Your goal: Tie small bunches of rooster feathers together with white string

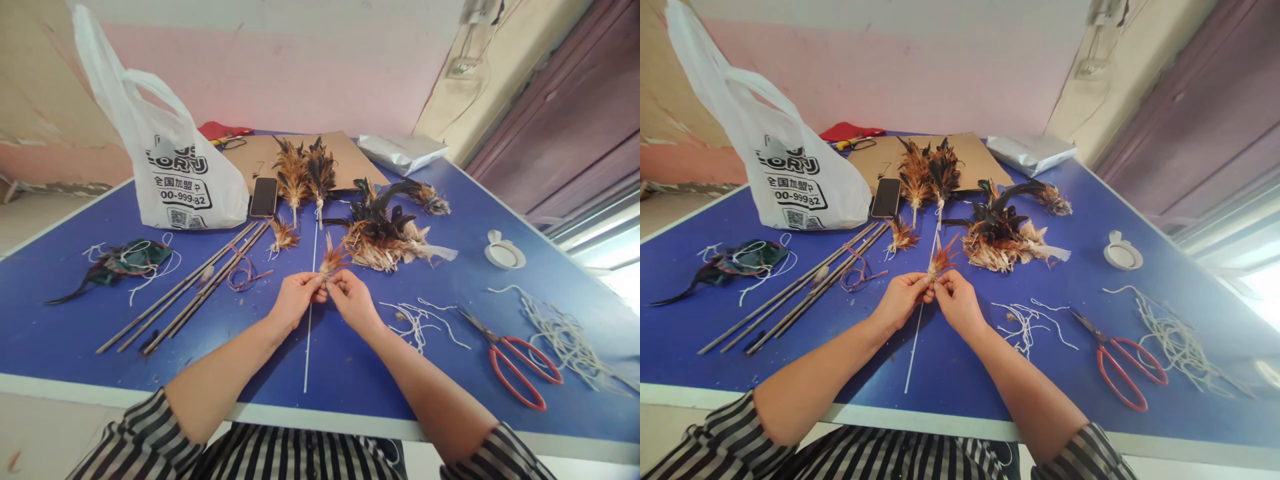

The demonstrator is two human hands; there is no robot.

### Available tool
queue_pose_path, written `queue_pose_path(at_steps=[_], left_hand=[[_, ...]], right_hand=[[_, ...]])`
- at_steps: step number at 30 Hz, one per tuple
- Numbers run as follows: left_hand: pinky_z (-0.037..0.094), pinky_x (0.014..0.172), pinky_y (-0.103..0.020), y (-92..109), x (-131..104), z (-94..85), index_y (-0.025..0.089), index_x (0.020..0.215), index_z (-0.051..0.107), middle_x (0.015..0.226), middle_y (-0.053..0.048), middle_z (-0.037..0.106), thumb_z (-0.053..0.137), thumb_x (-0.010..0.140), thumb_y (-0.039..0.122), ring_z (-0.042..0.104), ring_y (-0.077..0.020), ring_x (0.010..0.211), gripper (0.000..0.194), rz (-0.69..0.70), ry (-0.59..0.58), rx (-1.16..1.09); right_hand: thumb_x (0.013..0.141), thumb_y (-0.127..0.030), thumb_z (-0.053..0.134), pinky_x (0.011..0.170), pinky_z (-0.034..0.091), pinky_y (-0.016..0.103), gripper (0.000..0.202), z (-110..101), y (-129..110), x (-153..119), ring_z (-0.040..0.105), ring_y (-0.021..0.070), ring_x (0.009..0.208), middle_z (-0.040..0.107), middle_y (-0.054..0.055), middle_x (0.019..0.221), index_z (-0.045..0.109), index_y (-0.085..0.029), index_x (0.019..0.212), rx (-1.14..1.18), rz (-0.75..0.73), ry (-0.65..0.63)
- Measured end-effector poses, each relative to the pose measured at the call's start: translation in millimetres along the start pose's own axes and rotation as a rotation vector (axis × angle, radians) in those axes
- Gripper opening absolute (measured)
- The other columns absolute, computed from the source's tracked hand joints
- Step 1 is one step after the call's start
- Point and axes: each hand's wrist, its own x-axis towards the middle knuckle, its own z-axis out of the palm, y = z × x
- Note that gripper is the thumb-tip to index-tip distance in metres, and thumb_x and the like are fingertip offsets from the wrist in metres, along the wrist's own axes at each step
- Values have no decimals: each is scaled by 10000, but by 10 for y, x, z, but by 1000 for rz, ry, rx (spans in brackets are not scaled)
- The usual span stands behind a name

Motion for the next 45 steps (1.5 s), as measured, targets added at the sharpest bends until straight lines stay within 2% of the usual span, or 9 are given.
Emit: queue_pose_path(at_steps=[7,12,18,21,26,30,34,41,45], left_hand=[[447,508,-204,-38,-31,27,91,721,655,542,-12,598,671,630,315,523,-80,472,243,56,6,63],[452,500,-208,-62,-32,21,95,728,651,538,-5,593,623,672,295,533,-92,477,210,133,31,175],[454,463,-217,-95,28,-31,97,702,628,515,-2,571,588,685,280,515,-93,436,188,124,47,272],[450,449,-211,-79,46,-38,99,697,621,505,6,555,584,679,260,506,-88,424,166,137,93,286],[465,454,-218,-24,25,5,103,711,619,542,13,557,589,675,284,510,-81,430,187,185,162,224],[465,455,-218,-39,16,20,100,729,622,556,13,559,599,673,290,507,-75,433,199,181,135,175],[463,454,-216,-77,14,26,102,720,628,566,1,567,609,672,323,513,-79,452,227,182,105,183],[451,445,-199,-54,-17,75,98,687,620,549,-1,558,617,674,335,507,-74,444,237,80,76,218],[458,474,-200,11,-15,39,85,685,617,588,-24,578,643,652,387,520,-72,465,305,-26,-23,218]], right_hand=[[763,-226,464,442,320,201,96,61,-64,-100,415,81,419,506,-40,502,454,-199,672,-238,-146,19],[765,-196,438,462,311,211,107,72,-33,-90,383,90,421,448,-46,488,453,-203,659,-393,-228,48],[712,-122,463,588,352,238,124,-61,-108,-71,502,134,604,572,19,651,566,-188,729,-603,-376,-36],[736,-186,482,527,338,230,112,-79,-70,-55,453,112,518,520,-10,559,590,-182,767,-447,-266,-14],[720,-382,561,359,219,195,217,2,56,25,268,47,346,366,-87,434,522,-169,730,194,188,0],[665,-392,636,352,244,187,287,56,33,64,261,27,334,413,-95,449,530,-162,801,491,245,6],[621,-346,679,364,286,189,276,83,16,75,334,28,372,520,-49,548,578,-135,767,569,246,50],[570,-323,706,352,267,189,260,80,92,102,318,25,353,508,-61,495,564,-139,686,572,307,147],[563,-316,706,347,252,188,253,41,106,123,325,26,347,502,-60,475,554,-137,657,552,324,128]])
